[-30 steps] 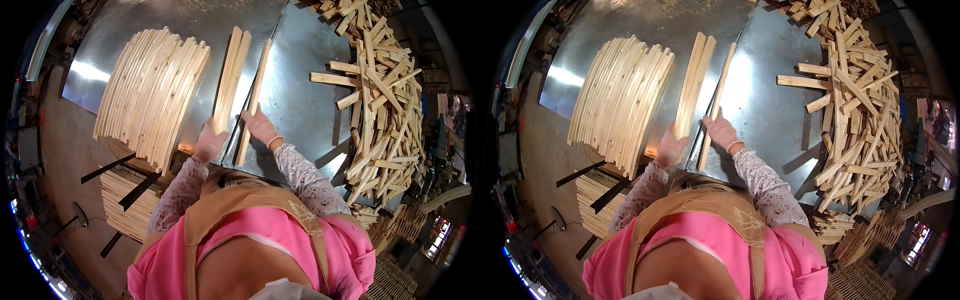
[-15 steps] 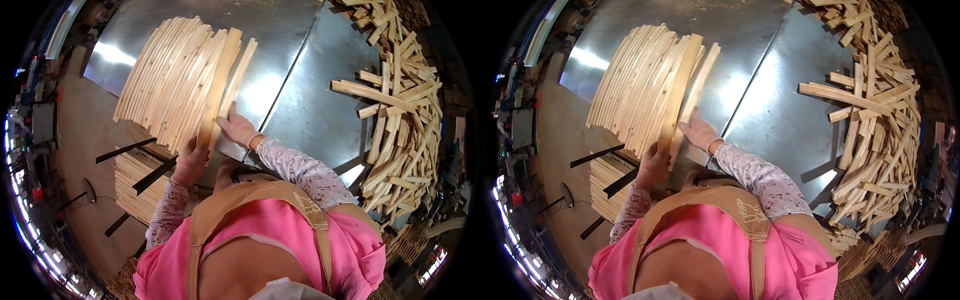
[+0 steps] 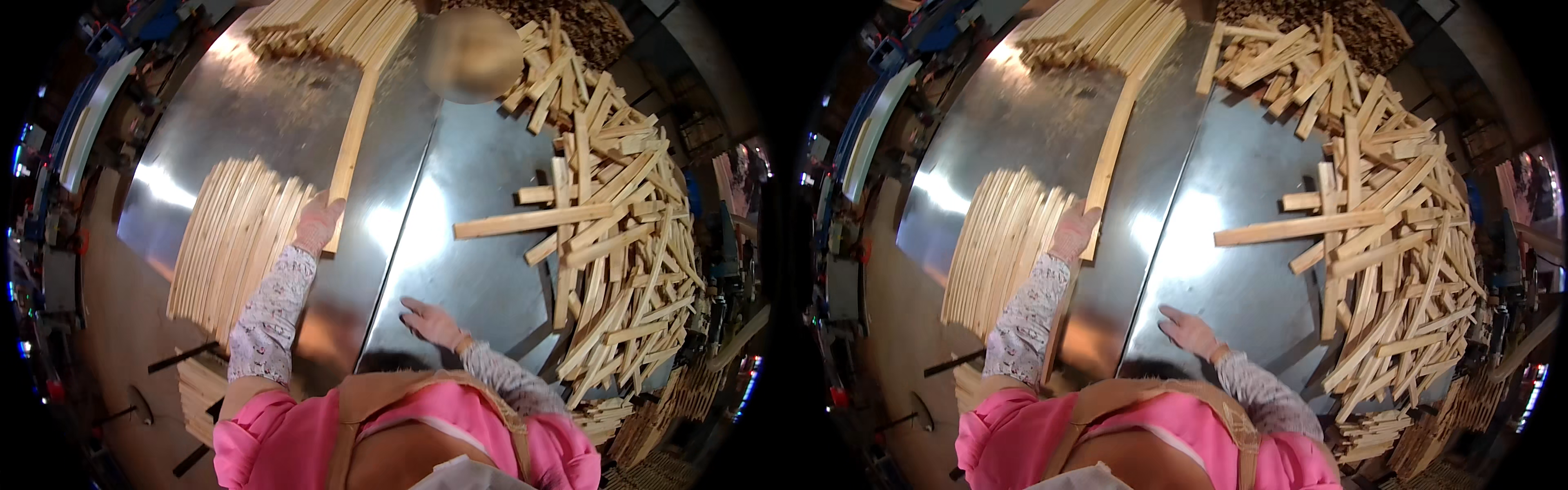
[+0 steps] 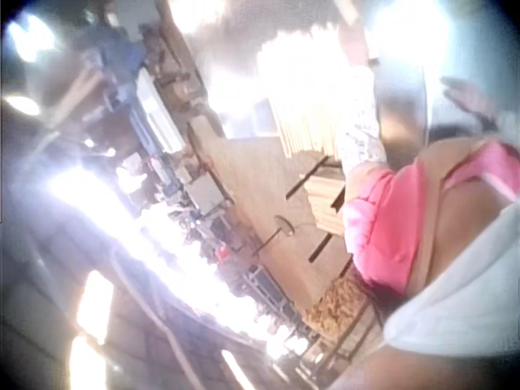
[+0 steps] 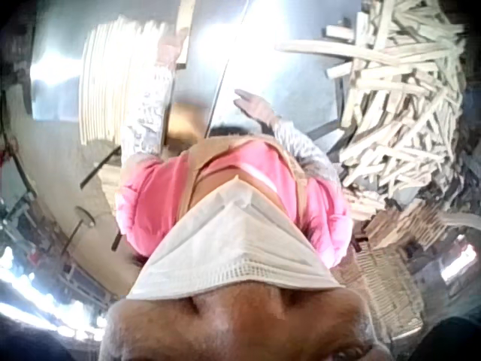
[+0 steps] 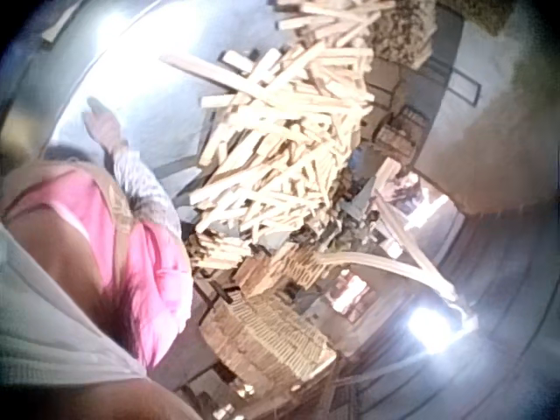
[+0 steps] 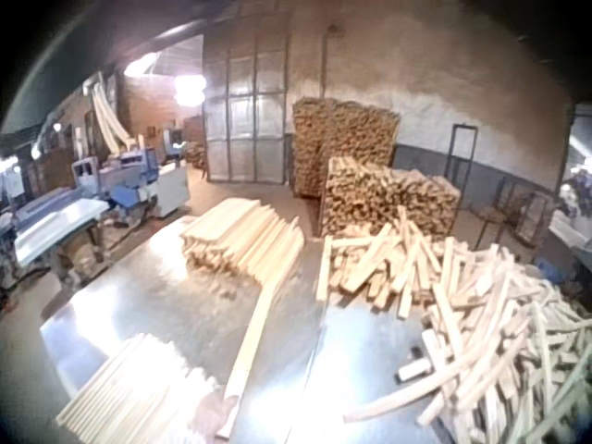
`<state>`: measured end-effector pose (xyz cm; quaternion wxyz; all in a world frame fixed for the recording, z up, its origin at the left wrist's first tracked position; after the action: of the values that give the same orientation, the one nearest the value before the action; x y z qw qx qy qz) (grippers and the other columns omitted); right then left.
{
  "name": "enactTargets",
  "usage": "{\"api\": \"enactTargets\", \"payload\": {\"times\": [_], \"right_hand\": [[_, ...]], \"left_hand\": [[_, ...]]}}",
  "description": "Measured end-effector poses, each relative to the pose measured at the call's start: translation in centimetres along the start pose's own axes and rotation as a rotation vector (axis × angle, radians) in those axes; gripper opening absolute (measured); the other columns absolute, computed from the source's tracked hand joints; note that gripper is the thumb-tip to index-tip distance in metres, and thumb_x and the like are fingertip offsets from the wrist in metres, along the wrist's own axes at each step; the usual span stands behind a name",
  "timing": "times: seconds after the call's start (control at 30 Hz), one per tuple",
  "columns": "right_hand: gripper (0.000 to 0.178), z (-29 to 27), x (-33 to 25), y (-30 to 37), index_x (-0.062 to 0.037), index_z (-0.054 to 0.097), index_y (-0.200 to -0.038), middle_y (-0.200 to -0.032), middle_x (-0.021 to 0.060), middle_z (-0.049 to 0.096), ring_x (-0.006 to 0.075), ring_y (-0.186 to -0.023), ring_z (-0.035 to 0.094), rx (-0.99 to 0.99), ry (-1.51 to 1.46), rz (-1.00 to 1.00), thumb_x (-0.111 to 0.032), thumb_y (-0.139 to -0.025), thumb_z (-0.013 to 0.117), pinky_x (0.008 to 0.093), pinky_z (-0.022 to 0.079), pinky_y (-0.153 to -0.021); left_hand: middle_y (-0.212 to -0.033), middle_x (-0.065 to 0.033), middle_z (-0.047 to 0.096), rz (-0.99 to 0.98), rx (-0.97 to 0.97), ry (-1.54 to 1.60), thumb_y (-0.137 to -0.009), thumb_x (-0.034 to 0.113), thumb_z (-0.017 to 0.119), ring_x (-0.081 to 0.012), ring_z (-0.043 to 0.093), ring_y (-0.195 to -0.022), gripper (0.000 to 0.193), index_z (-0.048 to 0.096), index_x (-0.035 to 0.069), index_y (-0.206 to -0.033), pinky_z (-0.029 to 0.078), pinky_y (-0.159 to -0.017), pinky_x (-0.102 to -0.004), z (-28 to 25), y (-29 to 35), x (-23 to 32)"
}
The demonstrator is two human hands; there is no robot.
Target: The person sorts thin wooden slats on a metal table, picking them up from a disorganized pile and arranging them into neat, parallel stacks. The person repeatedly gathers handfuls of slats, aligns them, and places them into a growing organized pile on the left side of the table.
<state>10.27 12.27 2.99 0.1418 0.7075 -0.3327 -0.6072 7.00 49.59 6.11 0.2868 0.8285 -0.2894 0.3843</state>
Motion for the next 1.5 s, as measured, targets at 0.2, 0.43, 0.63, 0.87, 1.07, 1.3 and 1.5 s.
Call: {"api": "enactTargets", "payload": {"times": [0.2,0.43,0.63,0.87,1.07,1.3,1.5], "right_hand": [[0.058,-3.7,5.6,2.4,-0.0031,0.054,-0.158,-0.089,0.0043,0.071,0.013,-0.075,0.067,0.139,-0.403,0.197,-0.034,-0.109,0.062,0.03,0.056,-0.073],[0.042,-6.7,3.2,4.6,-0.0071,0.063,-0.14,-0.099,0.019,0.072,0.0428,-0.086,0.069,0.502,-0.124,-0.135,-0.02,-0.101,0.069,0.0453,0.058,-0.082],[0.052,-18.4,5.3,10.4,0.0024,0.067,-0.137,-0.111,0.024,0.072,0.0414,-0.106,0.069,1.574,-0.004,0.088,-0.018,-0.09,0.077,0.0483,0.055,-0.093],[0.074,-23.1,9.7,7.5,0.0027,0.058,-0.13,-0.12,0.0301,0.065,0.0431,-0.118,0.064,1.561,0.237,0.496,-0.04,-0.078,0.088,0.05,0.052,-0.102],[0.082,-12.6,9.1,5.6,0.0022,0.047,-0.153,-0.114,0.0244,0.071,0.0464,-0.108,0.068,1.315,0.073,0.057,-0.019,-0.081,0.079,0.0515,0.055,-0.098],[0.072,-2.5,9.1,7.4,0.0077,0.04,-0.161,-0.115,0.0215,0.076,0.0373,-0.109,0.073,0.907,-0.377,0.137,-0.017,-0.098,0.064,0.0406,0.055,-0.1],[0.052,1.6,5.1,0.9,0.0008,0.066,-0.143,-0.138,0.0271,0.071,0.0427,-0.124,0.068,0.824,-0.423,-0.092,-0.035,-0.106,0.059,0.0402,0.05,-0.112]], "left_hand": [[-0.118,-0.0355,0.072,0.181,0.124,-0.487,-0.102,0.049,0.065,-0.0498,0.067,-0.121,0.061,0.065,-0.002,-0.137,0.054,-0.102,-0.0537,2.0,-23.0,12.4],[-0.147,-0.0275,0.064,0.561,0.089,-0.446,-0.102,0.059,0.061,-0.0427,0.061,-0.137,0.08,0.051,0.002,-0.157,0.047,-0.115,-0.0489,17.1,-30.7,19.4],[-0.143,-0.0225,0.067,0.778,-0.438,-0.088,-0.091,0.046,0.08,-0.0395,0.069,-0.126,0.075,0.061,0.002,-0.149,0.053,-0.111,-0.0446,32.1,-5.5,17.6],[-0.145,-0.023,0.061,0.545,-0.615,-0.666,-0.096,0.03,0.07,-0.0407,0.063,-0.129,0.09,0.023,0.011,-0.17,0.055,-0.108,-0.0492,34.9,3.9,16.0],[-0.106,-0.0199,0.073,0.323,-0.809,-0.255,-0.093,0.023,0.069,-0.0329,0.074,-0.098,0.066,0.047,0.001,-0.151,0.059,-0.091,-0.0454,27.6,10.7,8.5],[-0.095,-0.0038,0.065,-0.182,-0.532,0.346,-0.096,0.016,0.071,-0.0129,0.06,-0.076,0.042,0.058,0.001,-0.134,0.055,-0.069,-0.0299,16.3,20.3,-1.0],[-0.115,-0.005,0.067,-0.141,-0.481,0.612,-0.101,0.019,0.07,-0.0138,0.064,-0.093,0.049,0.055,0.001,-0.144,0.057,-0.081,-0.0313,18.3,23.3,-1.6]]}}
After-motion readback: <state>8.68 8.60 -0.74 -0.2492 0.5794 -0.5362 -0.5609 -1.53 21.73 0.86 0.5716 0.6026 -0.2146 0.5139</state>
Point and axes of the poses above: each hand's wrist, its own y-axis away from the middle knuckle, its own z-axis out of the palm, x = y × z, the point moved 1 cm from there along -y, towards the middle knuckle
